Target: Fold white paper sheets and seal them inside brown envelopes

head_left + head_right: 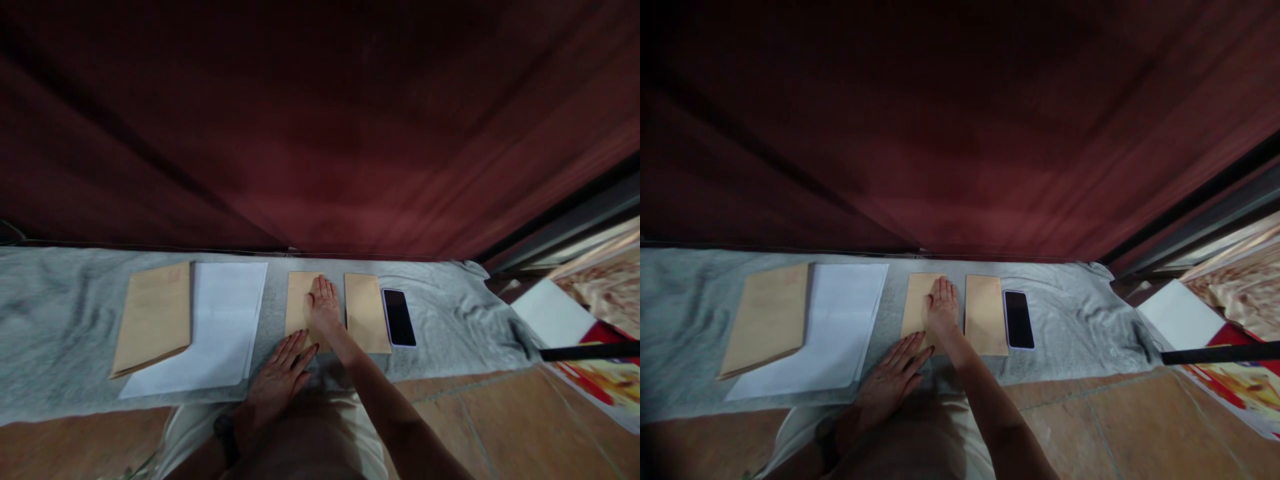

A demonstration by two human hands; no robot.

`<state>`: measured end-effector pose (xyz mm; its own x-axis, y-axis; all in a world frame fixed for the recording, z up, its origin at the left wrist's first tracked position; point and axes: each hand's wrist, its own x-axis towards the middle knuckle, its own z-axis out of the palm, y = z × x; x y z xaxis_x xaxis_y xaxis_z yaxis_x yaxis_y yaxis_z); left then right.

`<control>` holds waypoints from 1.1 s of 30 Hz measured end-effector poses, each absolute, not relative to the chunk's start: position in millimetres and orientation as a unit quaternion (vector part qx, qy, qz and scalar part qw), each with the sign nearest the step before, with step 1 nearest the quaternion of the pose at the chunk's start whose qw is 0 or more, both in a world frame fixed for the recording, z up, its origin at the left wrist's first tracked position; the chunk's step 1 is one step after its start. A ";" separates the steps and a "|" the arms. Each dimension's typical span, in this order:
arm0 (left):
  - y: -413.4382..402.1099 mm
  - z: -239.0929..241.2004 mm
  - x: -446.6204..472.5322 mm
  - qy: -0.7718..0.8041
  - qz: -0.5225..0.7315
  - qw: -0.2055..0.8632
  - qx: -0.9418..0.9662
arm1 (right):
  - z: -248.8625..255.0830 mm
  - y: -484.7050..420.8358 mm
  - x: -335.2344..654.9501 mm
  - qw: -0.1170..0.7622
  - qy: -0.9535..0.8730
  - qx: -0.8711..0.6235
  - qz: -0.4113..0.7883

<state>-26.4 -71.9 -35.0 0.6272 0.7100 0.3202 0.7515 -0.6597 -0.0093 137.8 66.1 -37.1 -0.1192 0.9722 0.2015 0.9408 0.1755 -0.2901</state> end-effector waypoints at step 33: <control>-13.5 -6.8 -6.5 -0.480 -0.210 -0.058 -0.850 | -34.9 -64.1 158.7 0.230 -0.791 -0.566 0.040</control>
